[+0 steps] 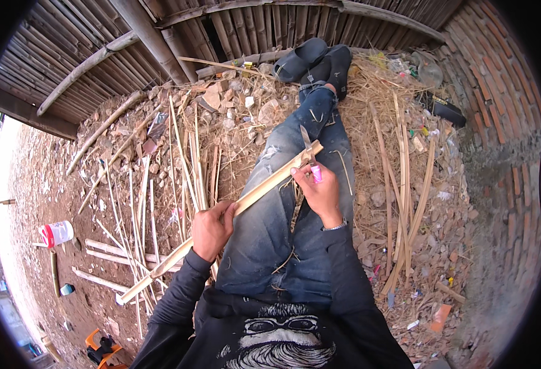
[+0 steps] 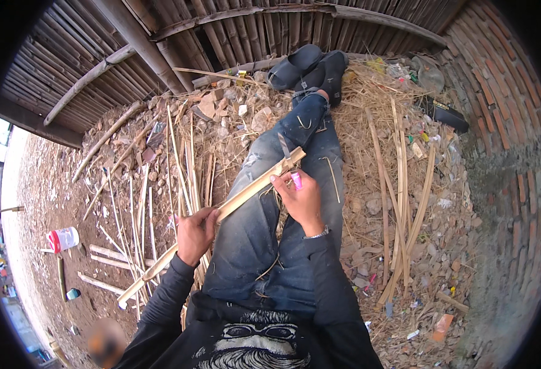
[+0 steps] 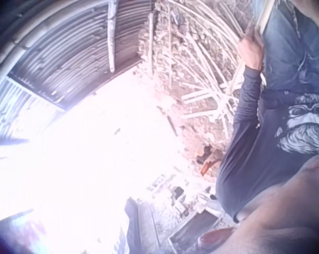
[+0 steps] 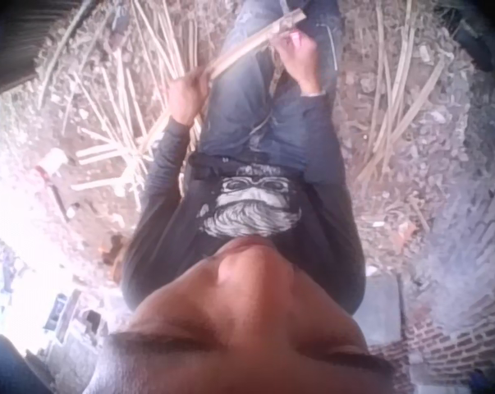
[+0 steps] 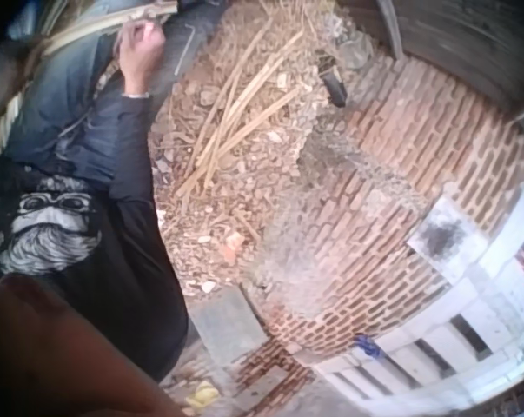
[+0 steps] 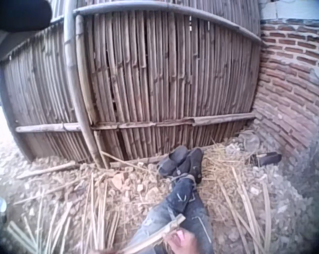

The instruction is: The person sits on the ground and uses a knife to shave layers off a bamboo strip, smoothing the surface of the wood.

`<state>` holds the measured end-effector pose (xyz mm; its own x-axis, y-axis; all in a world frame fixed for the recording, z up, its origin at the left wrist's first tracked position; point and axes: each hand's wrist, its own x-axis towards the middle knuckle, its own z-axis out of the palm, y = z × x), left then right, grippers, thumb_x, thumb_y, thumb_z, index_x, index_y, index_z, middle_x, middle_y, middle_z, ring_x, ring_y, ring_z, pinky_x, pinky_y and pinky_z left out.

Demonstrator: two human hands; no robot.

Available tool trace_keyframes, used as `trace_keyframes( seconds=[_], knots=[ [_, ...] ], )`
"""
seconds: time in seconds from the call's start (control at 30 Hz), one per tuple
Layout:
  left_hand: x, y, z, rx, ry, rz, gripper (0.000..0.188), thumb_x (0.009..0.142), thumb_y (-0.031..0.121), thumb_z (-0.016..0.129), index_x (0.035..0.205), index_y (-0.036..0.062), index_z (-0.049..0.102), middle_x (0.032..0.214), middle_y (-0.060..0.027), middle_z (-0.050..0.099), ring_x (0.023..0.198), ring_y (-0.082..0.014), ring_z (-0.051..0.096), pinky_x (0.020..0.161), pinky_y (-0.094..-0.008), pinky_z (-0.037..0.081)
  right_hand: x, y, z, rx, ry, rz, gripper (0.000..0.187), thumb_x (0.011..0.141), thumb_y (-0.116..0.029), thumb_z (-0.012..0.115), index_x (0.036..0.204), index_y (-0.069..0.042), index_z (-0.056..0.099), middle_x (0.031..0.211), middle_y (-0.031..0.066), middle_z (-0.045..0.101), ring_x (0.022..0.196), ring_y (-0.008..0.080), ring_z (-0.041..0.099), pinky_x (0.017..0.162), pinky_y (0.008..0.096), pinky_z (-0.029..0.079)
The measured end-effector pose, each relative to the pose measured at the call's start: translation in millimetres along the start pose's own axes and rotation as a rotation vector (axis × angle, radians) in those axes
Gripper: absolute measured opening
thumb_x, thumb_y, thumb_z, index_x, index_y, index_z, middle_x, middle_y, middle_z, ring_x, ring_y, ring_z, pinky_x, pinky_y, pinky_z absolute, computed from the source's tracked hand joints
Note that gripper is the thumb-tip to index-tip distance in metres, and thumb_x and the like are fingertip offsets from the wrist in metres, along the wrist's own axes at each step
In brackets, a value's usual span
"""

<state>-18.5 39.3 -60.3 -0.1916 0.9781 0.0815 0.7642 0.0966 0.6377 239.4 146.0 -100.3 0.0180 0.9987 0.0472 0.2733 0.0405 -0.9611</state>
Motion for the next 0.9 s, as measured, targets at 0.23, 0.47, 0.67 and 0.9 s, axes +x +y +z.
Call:
trace_keyframes(
  seconds=[0.23, 0.47, 0.67, 0.9],
  knots=[
    [-4.6, -3.8, -0.3, -0.088, 0.012, 0.007, 0.022, 0.099, 0.026, 0.073, 0.099, 0.0047, 0.08, 0.066, -0.0191, 0.068, 0.058, -0.0341, 0.07, 0.056, -0.0397, 0.053, -8.8, 3.5, -3.2, -0.01, 0.017, -0.043, 0.017, 0.095, -0.017, 0.078, 0.09, -0.002, 0.072, 0.068, 0.0039, 0.067, 0.059, 0.0103, 0.059, 0.056, 0.0303, 0.046],
    [1.8, -18.2, -16.8, -0.235, -0.097, -0.179, 0.031, 0.102, 0.026, 0.071, 0.098, -0.0036, 0.078, 0.063, -0.0102, 0.07, 0.056, -0.0135, 0.066, 0.055, -0.0306, 0.05, 7.4, -28.5, -19.9, -0.407, 0.237, -0.379, 0.016, 0.095, -0.018, 0.076, 0.101, -0.004, 0.071, 0.082, 0.0141, 0.076, 0.071, 0.0325, 0.074, 0.062, 0.0407, 0.056],
    [-4.9, -30.2, -9.9, -0.267, -0.128, -0.189, 0.035, 0.105, 0.029, 0.068, 0.097, -0.003, 0.078, 0.061, -0.0069, 0.068, 0.054, -0.011, 0.065, 0.053, -0.0289, 0.049, 10.1, -56.7, -28.1, -0.518, 0.036, -0.321, 0.03, 0.093, -0.031, 0.078, 0.107, -0.005, 0.071, 0.088, 0.0174, 0.077, 0.081, 0.0378, 0.076, 0.067, 0.0443, 0.059],
    [-22.7, -23.9, -12.0, -0.305, -0.167, -0.208, 0.035, 0.105, 0.029, 0.067, 0.097, -0.0032, 0.077, 0.061, -0.0042, 0.067, 0.055, -0.0086, 0.063, 0.053, -0.0272, 0.048, 6.4, -44.5, -19.4, -0.382, -0.124, -0.228, 0.032, 0.094, -0.035, 0.077, 0.094, -0.003, 0.074, 0.082, 0.0189, 0.074, 0.075, 0.0398, 0.074, 0.064, 0.0454, 0.057]
  ],
)
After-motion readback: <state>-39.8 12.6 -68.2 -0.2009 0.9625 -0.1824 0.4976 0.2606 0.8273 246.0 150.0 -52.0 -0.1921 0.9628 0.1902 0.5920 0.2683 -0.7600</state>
